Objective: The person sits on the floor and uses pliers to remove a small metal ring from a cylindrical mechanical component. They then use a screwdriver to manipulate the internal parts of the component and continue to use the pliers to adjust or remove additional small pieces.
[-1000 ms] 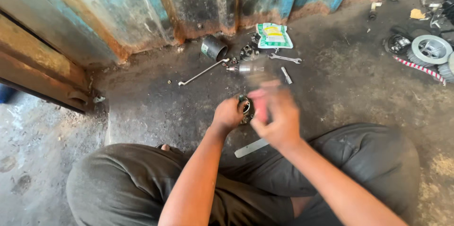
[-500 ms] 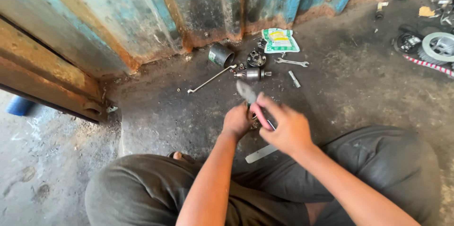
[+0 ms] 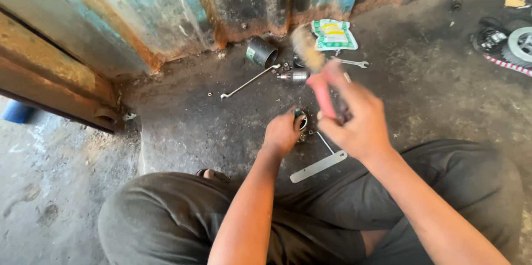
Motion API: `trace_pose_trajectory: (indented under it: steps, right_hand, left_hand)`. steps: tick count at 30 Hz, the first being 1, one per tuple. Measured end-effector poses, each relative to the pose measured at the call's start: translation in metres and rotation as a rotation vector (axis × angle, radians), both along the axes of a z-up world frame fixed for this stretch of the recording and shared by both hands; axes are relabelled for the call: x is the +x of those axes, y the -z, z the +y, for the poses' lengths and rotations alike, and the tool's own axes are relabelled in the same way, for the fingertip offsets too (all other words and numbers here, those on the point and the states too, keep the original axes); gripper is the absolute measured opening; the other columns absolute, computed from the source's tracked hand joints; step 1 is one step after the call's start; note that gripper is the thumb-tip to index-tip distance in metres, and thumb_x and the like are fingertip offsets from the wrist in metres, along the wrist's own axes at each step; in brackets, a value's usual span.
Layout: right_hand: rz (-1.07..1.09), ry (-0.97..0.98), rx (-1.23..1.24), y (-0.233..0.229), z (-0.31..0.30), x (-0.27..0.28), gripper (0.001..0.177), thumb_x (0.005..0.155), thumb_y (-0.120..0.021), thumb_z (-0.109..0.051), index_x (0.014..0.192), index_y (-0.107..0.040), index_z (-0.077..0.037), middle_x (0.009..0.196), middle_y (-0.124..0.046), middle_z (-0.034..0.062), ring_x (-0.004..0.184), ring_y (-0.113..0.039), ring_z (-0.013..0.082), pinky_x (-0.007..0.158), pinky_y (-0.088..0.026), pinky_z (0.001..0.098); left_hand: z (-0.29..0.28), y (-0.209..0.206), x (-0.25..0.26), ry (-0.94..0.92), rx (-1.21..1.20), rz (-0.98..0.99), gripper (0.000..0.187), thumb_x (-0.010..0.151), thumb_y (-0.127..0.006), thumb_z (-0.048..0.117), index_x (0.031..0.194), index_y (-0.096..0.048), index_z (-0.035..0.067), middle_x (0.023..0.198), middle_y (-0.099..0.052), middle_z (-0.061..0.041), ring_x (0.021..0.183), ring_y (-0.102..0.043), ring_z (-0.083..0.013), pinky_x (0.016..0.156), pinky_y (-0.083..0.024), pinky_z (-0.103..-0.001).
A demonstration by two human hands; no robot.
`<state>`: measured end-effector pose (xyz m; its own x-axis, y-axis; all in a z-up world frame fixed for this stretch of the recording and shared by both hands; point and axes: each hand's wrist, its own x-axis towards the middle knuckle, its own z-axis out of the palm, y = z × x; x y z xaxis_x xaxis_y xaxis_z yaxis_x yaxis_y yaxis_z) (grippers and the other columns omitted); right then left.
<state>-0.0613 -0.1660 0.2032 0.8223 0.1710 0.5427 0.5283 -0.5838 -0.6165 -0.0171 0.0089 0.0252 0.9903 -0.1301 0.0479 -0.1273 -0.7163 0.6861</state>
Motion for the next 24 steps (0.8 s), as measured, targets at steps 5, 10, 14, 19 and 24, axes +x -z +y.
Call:
trace_pose_trajectory:
  steps: [5, 10, 14, 19, 24]
  right_hand:
    - [0.092, 0.103, -0.355, 0.011, 0.014, -0.015, 0.072, 0.062, -0.082, -0.023, 0.13, -0.062, -0.008, 0.109, -0.073, 0.0223, 0.094, -0.072, 0.0388, 0.083, -0.058, 0.0449]
    - [0.145, -0.007, -0.335, -0.013, 0.01, 0.004, 0.077, 0.072, -0.078, -0.025, 0.146, -0.055, -0.015, 0.115, -0.073, 0.0223, 0.101, -0.072, 0.0377, 0.089, -0.058, 0.0424]
    - [-0.037, -0.005, 0.129, 0.0, 0.008, -0.013, 0.08, 0.081, -0.073, -0.023, 0.153, -0.041, -0.006, 0.122, -0.071, 0.0181, 0.091, -0.073, 0.0305, 0.083, -0.057, 0.0383]
    - [0.077, -0.082, -0.304, 0.011, 0.003, -0.003, 0.084, 0.07, -0.081, -0.019, 0.148, -0.05, -0.016, 0.127, -0.069, 0.0199, 0.104, -0.072, 0.0356, 0.086, -0.057, 0.0383]
    - [0.099, -0.063, 0.158, 0.003, -0.009, -0.01, 0.086, 0.084, -0.072, -0.026, 0.161, -0.035, -0.011, 0.121, -0.073, 0.0154, 0.09, -0.071, 0.0287, 0.081, -0.057, 0.0377]
  left_hand:
    - [0.001, -0.006, 0.001, -0.002, 0.066, 0.103, 0.035, 0.094, -0.061, 0.028, 0.125, -0.062, 0.012, 0.103, -0.073, -0.021, 0.099, -0.067, -0.0431, 0.084, -0.052, -0.054]
    - [0.0, 0.012, 0.006, 0.026, 0.002, 0.051, 0.044, 0.095, -0.059, 0.03, 0.136, -0.058, 0.013, 0.104, -0.072, -0.024, 0.098, -0.068, -0.0437, 0.084, -0.051, -0.054]
    - [0.001, 0.017, 0.003, -0.011, 0.037, 0.036, 0.045, 0.101, -0.056, 0.034, 0.138, -0.057, 0.009, 0.106, -0.072, -0.024, 0.1, -0.068, -0.0438, 0.086, -0.051, -0.054]
    - [-0.006, 0.003, 0.007, 0.003, 0.001, 0.083, 0.044, 0.097, -0.056, 0.031, 0.136, -0.059, 0.009, 0.106, -0.071, -0.024, 0.1, -0.066, -0.0449, 0.085, -0.05, -0.055]
    - [0.0, 0.017, 0.01, 0.007, -0.003, 0.039, 0.047, 0.1, -0.057, 0.033, 0.139, -0.058, 0.007, 0.104, -0.071, -0.025, 0.1, -0.067, -0.0446, 0.086, -0.052, -0.053]
